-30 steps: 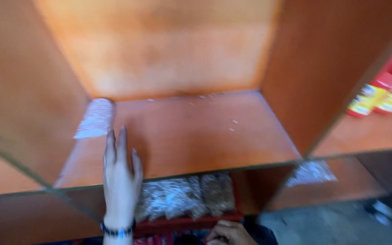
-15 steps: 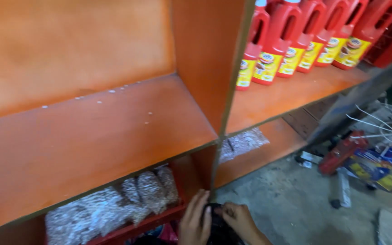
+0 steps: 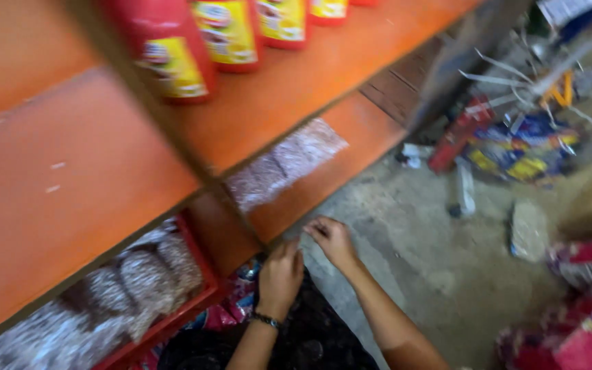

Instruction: Organizing and restocking bags of peanuts and snacks on grocery store shelves.

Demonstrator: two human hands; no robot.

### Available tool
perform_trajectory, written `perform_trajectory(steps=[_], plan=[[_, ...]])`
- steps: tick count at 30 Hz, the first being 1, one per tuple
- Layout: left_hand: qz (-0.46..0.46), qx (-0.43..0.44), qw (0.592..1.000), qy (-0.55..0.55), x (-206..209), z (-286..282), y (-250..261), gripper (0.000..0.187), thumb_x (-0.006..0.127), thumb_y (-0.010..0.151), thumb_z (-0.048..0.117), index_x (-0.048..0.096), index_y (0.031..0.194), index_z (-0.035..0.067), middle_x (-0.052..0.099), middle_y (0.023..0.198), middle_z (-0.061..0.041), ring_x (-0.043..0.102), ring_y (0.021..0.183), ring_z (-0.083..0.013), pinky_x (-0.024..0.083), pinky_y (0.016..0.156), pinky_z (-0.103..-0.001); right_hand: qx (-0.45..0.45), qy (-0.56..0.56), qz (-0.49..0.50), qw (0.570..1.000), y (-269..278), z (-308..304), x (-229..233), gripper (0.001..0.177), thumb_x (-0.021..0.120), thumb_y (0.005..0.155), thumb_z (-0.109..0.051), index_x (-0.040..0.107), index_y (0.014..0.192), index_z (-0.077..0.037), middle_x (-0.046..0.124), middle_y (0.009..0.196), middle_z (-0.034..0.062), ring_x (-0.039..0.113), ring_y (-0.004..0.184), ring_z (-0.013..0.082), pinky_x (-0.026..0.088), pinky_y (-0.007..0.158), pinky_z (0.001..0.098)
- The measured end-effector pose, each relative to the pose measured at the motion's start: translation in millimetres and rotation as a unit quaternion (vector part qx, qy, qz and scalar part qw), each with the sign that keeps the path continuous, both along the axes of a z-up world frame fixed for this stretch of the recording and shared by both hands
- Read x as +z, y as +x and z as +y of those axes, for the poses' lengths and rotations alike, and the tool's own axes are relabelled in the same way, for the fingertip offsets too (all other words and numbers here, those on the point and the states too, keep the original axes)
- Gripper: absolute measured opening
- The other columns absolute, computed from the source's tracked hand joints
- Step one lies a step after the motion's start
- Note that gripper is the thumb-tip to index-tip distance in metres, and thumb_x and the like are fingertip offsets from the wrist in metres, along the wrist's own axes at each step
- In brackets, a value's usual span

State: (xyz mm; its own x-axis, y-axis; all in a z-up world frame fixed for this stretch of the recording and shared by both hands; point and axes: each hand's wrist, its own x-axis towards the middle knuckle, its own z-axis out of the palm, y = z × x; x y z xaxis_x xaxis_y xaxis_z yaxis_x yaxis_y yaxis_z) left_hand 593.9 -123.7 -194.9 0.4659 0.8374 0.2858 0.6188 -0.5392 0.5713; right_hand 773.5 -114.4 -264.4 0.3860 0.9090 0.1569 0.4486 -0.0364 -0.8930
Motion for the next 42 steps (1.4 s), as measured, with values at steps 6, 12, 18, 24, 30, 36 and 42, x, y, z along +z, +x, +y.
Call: perform_trajectory(steps=[6,12,18,24,30,36,42], plan=[[0.117,-0.015,0.992,0.034,-17,40,43,0.029,0.058,0.096,0.018,0.065,0.119,0.002,0.071,0.104,-0.021,0.070,0.095,-0.0383,0.057,0.084,-0.049,-0.027,0.095,-0.069,0.993,25,46,-19,0.018,0.073,0.085,-0.004,0.075,0.103,-0.004,0.075,0.095,0.0160,0.074,0.085,0.0311,0.058,0.076,0.0405],[0.235,-0.007,0.959,0.156,-54,103,67,0.027,0.057,0.090,0.017,0.065,0.114,0.006,0.069,0.117,-0.016,0.070,0.103,-0.0347,0.059,0.084,-0.047,-0.031,0.171,-0.092,0.980,53,93,-15,0.023,0.069,0.086,0.000,0.075,0.108,-0.004,0.075,0.103,0.0186,0.073,0.094,0.0355,0.059,0.084,0.0419],[0.258,-0.010,0.957,0.129,-92,149,76,0.030,0.053,0.094,0.011,0.065,0.119,0.001,0.067,0.120,-0.018,0.071,0.094,-0.0330,0.061,0.074,-0.043,0.046,0.160,-0.167,0.972,83,149,-102,0.039,0.056,0.084,0.004,0.073,0.119,-0.004,0.074,0.116,0.0206,0.073,0.105,0.0327,0.058,0.092,0.0410],[0.331,0.016,0.942,0.056,-100,153,85,0.024,0.054,0.094,0.013,0.074,0.106,0.006,0.062,0.137,-0.019,0.068,0.110,-0.0359,0.059,0.087,-0.046,0.049,0.146,-0.154,0.976,94,160,-104,0.035,0.057,0.093,0.005,0.071,0.124,-0.005,0.072,0.122,0.0207,0.072,0.111,0.0361,0.057,0.097,0.0408],[0.209,0.027,0.960,0.183,-146,174,96,0.039,0.054,0.094,0.014,0.069,0.129,0.003,0.051,0.151,-0.024,0.046,0.137,-0.0419,0.028,0.117,-0.059,0.056,0.162,-0.186,0.968,94,159,-72,0.041,0.065,0.092,0.005,0.068,0.130,-0.007,0.070,0.129,0.0192,0.066,0.121,0.0380,0.054,0.104,0.0418],[0.259,0.104,0.928,0.247,-192,203,113,0.058,0.054,0.101,0.024,0.051,0.155,0.002,0.038,0.162,-0.022,0.035,0.146,-0.0471,0.023,0.121,-0.060,0.109,0.194,-0.257,0.941,98,185,-92,0.066,0.068,0.087,0.003,0.049,0.150,-0.001,0.050,0.146,0.0303,0.047,0.132,0.0488,0.042,0.113,0.0493],[0.239,0.056,0.966,0.080,-148,206,114,0.051,0.046,0.113,0.026,0.038,0.162,0.015,0.020,0.170,-0.012,0.023,0.153,-0.0435,0.021,0.125,-0.059,0.133,0.155,-0.319,0.925,97,204,-93,0.062,0.073,0.085,0.000,0.056,0.145,-0.009,0.056,0.138,0.0221,0.051,0.124,0.0502,0.050,0.099,0.0505]])
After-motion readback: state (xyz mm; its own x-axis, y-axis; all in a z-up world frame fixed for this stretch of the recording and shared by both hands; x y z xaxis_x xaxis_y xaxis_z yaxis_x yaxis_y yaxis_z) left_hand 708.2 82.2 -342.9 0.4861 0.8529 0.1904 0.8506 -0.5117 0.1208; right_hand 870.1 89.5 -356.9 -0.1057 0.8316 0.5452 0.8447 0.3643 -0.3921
